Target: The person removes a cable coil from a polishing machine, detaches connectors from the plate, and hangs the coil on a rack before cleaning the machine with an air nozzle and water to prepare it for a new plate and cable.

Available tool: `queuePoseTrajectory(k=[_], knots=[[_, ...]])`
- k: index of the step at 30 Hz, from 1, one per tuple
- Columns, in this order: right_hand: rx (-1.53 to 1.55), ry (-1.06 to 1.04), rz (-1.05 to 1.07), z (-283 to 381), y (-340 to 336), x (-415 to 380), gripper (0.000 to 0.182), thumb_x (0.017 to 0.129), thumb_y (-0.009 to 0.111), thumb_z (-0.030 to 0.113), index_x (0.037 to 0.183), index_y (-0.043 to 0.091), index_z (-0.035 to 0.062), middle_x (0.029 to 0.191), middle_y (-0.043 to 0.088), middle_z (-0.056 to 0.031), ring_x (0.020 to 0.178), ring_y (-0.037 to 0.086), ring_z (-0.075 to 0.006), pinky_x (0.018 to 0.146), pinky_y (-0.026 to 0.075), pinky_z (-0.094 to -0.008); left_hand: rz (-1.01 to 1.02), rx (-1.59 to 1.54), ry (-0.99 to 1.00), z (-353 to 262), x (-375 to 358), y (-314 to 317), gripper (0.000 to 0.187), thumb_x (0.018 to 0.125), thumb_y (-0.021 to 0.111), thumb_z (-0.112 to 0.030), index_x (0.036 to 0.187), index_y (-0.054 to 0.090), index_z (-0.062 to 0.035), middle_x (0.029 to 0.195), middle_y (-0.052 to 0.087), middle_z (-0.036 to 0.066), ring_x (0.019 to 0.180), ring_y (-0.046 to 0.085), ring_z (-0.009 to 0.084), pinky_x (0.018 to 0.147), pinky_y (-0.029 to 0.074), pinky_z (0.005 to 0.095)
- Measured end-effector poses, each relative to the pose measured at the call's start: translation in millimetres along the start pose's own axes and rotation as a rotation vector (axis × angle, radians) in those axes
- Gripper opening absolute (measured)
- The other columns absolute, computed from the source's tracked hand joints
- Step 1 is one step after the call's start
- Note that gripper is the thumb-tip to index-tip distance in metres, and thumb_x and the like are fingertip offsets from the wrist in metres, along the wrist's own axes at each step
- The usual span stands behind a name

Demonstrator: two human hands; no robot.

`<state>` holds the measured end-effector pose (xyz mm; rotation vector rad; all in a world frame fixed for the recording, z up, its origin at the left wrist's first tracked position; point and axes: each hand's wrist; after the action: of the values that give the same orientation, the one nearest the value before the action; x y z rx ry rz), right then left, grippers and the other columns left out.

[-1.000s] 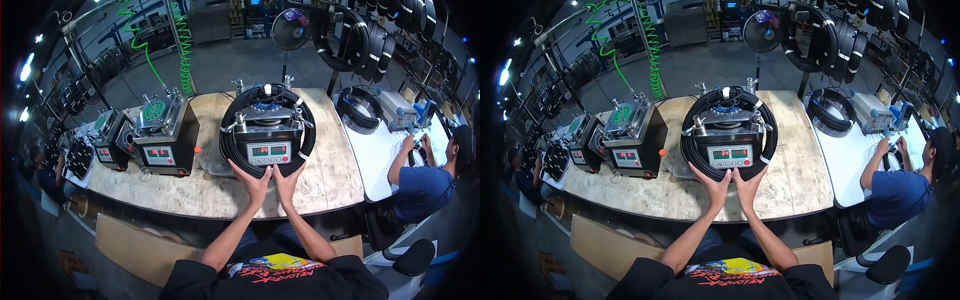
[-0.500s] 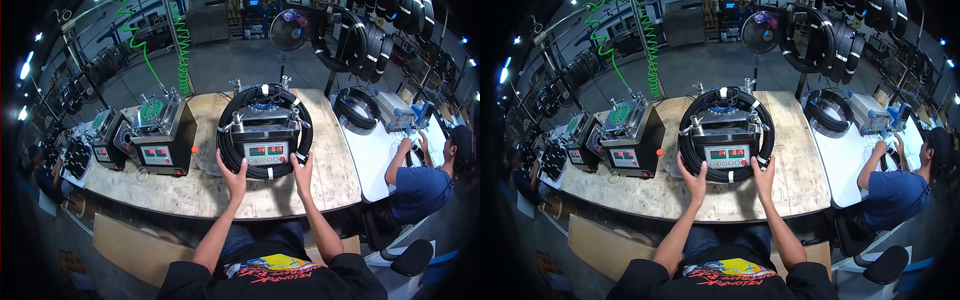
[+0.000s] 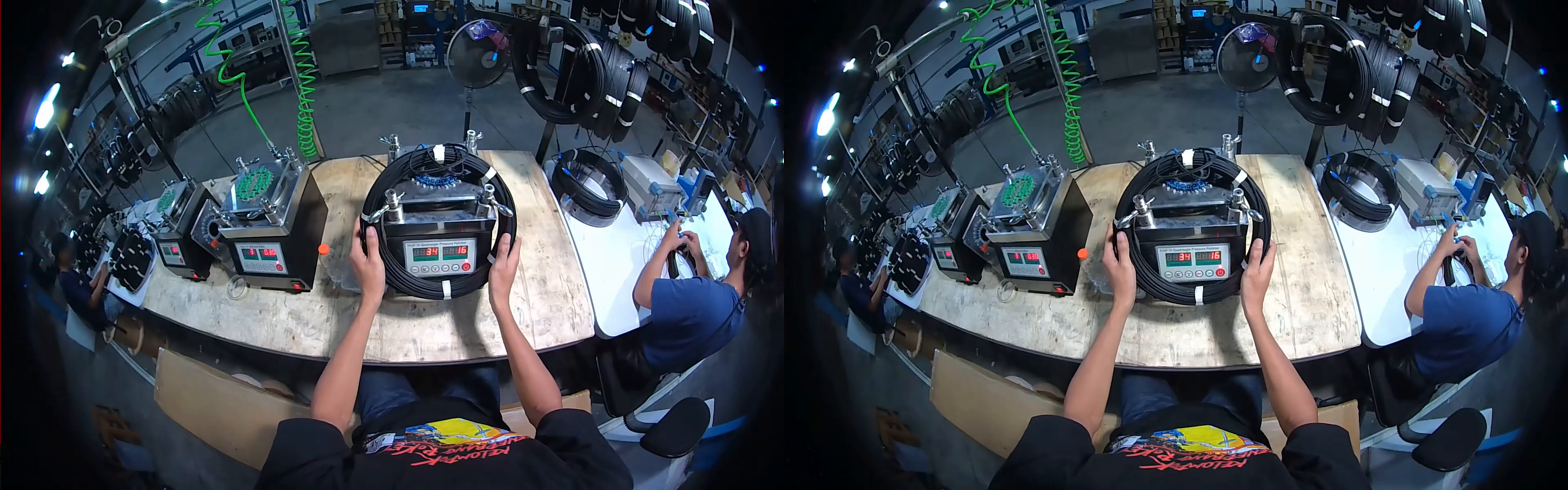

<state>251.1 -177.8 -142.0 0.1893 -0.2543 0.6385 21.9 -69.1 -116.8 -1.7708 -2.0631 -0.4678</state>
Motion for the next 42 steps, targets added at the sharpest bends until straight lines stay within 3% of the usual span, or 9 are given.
queuePoseTrajectory(k=[6,12,21,30,33,35,37,38,42], knots=[[0.119,0.067,0.148,-22.2,-18.2,30.8,0.064,0.109,0.038,0.061,0.122,0.06,0.0018,0.097,0.058,-0.0021,0.089,0.054,-0.0133,0.082,0.044,-0.0293,0.075,-0.016,-0.087,12.9,16.2,-10.1,0.056,0.11,0.05,-0.041,0.14,0.055,0.0061,0.129,0.066,0.017,0.121,0.06,0.0247,0.108,0.041,0.0352],[0.076,0.133,0.494,33.4,-24.8,96.1,0.077,0.11,0.033,0.06,0.149,0.048,-0.0041,0.147,0.055,-0.0144,0.134,0.05,-0.0207,0.117,0.033,-0.032,0.288,-0.143,-0.215,-3.8,70.5,-12.0,0.057,0.111,0.046,-0.047,0.14,0.059,-0.0002,0.136,0.063,0.01,0.127,0.055,0.0187,0.112,0.037,0.031],[-0.104,0.017,0.669,62.2,14.5,151.2,0.067,0.109,0.047,0.053,0.14,0.059,-0.0048,0.133,0.065,-0.0122,0.124,0.058,-0.0175,0.11,0.041,-0.0293,0.499,-0.196,-0.192,-11.9,112.3,18.6,0.049,0.108,0.057,-0.039,0.126,0.067,0.0054,0.111,0.07,0.002,0.105,0.059,0.0095,0.097,0.044,0.025],[0.098,-0.136,0.47,48.4,20.3,135.6,0.048,0.11,0.052,0.037,0.138,0.063,-0.0011,0.107,0.066,-0.0029,0.096,0.054,-0.0104,0.092,0.044,-0.0248,0.384,-0.116,-0.047,-8.4,100.2,13.1,0.047,0.11,0.051,-0.037,0.12,0.07,0.0058,0.104,0.071,0.003,0.097,0.061,0.0109,0.09,0.047,0.0276],[0.013,-0.157,0.438,54.9,10.3,121.3,0.053,0.112,0.044,0.041,0.139,0.06,-0.0008,0.129,0.066,-0.0107,0.117,0.059,-0.0167,0.106,0.041,-0.0289,0.183,-0.143,0.088,-27.8,80.3,14.5,0.047,0.113,0.044,-0.032,0.12,0.07,0.0069,0.11,0.074,0.009,0.103,0.066,0.0174,0.094,0.049,0.0313],[0.009,-0.213,0.329,47.8,7.6,111.6,0.045,0.112,0.044,0.037,0.137,0.062,0.0023,0.118,0.066,-0.0091,0.109,0.059,-0.015,0.101,0.042,-0.0294,0.096,-0.176,0.119,-17.6,74.3,13.9,0.047,0.113,0.038,-0.027,0.12,0.069,0.0078,0.114,0.074,0.014,0.107,0.068,0.0227,0.096,0.05,0.0343],[-0.027,-0.233,0.217,47.0,3.1,97.7,0.043,0.112,0.045,0.034,0.136,0.062,0.0032,0.113,0.065,-0.0083,0.105,0.058,-0.0141,0.097,0.043,-0.0287,0.039,-0.079,0.262,-21.7,64.2,11.0,0.04,0.109,0.045,-0.025,0.119,0.069,0.0056,0.114,0.072,0.016,0.106,0.068,0.0267,0.096,0.05,0.0366],[0.012,-0.358,0.121,46.2,6.3,91.0,0.035,0.11,0.047,0.024,0.132,0.062,0.001,0.097,0.057,-0.0013,0.081,0.046,-0.0089,0.078,0.041,-0.0256,0.008,-0.031,0.332,-24.2,60.0,9.6,0.037,0.107,0.048,-0.023,0.119,0.069,0.0045,0.114,0.071,0.017,0.106,0.068,0.0286,0.096,0.05,0.0377],[0.017,-0.465,0.0,55.2,4.0,67.4,0.029,0.104,0.052,0.018,0.122,0.06,-0.0024,0.11,0.059,-0.011,0.092,0.057,-0.0183,0.084,0.047,-0.0311,-0.117,0.247,0.497,-28.1,50.0,6.7,0.025,0.099,0.063,-0.022,0.111,0.07,-0.0012,0.102,0.066,0.014,0.086,0.059,0.0276,0.081,0.049,0.0399]])
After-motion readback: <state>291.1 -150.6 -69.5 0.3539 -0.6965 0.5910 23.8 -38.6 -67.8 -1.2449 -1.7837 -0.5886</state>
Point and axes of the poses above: each hand's wrist, its own x-axis towards the middle knuckle, its own y-axis out of the palm, z = x × y
